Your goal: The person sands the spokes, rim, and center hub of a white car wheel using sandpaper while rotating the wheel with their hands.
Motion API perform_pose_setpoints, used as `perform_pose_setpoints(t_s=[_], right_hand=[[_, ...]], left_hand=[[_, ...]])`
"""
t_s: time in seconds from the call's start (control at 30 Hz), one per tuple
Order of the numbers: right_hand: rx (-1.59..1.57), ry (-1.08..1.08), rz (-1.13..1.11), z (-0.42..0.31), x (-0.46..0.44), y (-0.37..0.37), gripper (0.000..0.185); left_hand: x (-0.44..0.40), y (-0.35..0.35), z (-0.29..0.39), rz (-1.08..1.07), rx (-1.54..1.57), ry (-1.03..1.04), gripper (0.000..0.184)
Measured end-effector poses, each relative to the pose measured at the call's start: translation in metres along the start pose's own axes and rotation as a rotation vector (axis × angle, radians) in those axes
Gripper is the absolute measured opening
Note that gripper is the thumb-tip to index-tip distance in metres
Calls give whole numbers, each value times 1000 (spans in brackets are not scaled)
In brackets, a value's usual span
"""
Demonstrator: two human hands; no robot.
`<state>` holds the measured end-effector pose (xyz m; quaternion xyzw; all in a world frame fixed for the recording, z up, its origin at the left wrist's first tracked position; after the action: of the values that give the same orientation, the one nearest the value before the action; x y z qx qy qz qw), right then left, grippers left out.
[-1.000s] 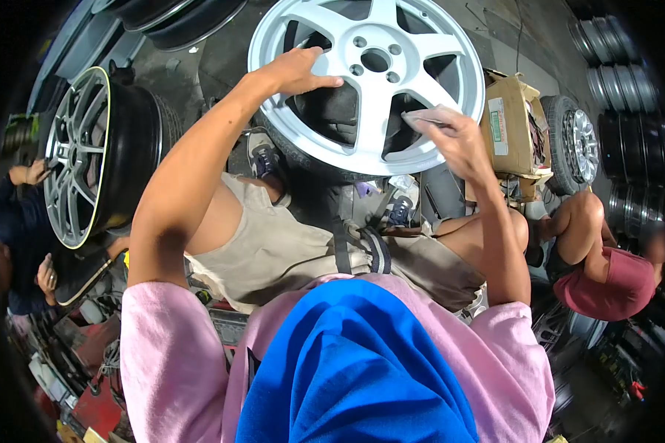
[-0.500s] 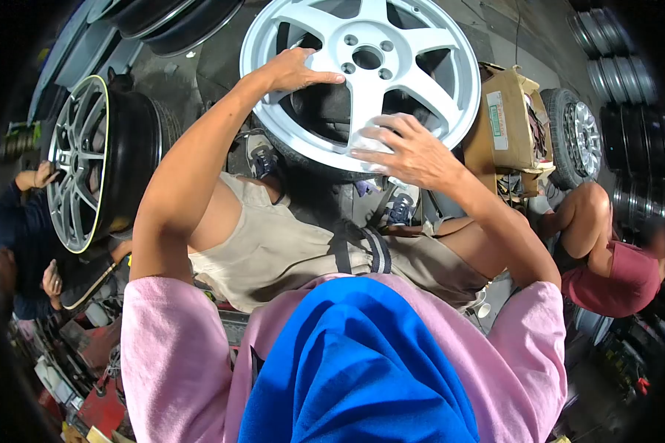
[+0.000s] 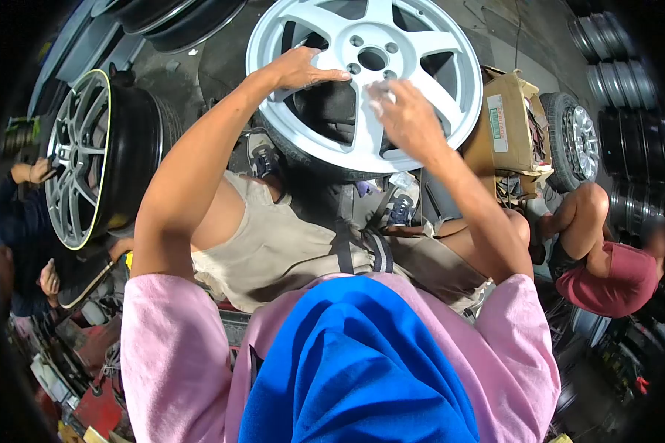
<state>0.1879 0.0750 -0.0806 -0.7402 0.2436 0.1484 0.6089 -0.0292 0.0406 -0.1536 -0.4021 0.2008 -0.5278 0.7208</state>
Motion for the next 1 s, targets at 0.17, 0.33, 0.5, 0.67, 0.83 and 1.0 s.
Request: perform_pose_setpoints(t_s=[0.17,0.33,0.5,0.67,0.83,1.0], right_hand=[[-108,-222,-99,-58,44,-15,47],[-137,33,61,-18,2,-6,29],[-218,-123,-12,-66,37,-6,31],[-123,55,109,-20,10,-6,36],[-92,18,0,-62,39,-6,45],[-113,29,95,-36,27,-1,40]], left_hand=[[-5,-1,-7,126,87,-18,128],[5,6,0,-104,237,-148,102],[10,0,-8,-104,321,-280,91],[2,11,-22,-40,328,-319,91],[-8,3,-25,89,99,-129,100],[-11,8,-25,86,95,-136,105]])
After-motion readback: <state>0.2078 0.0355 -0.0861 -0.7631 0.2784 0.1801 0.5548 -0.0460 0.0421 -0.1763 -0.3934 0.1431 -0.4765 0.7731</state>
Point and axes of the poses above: each hand's wrist, its own x-axis away from the middle knuckle, its own y-axis out of the palm, z = x × y, the point moved 9 cm from there along -x, towards the middle knuckle, and after that the axes turned 11 degrees about z, right-handed, at the moved point
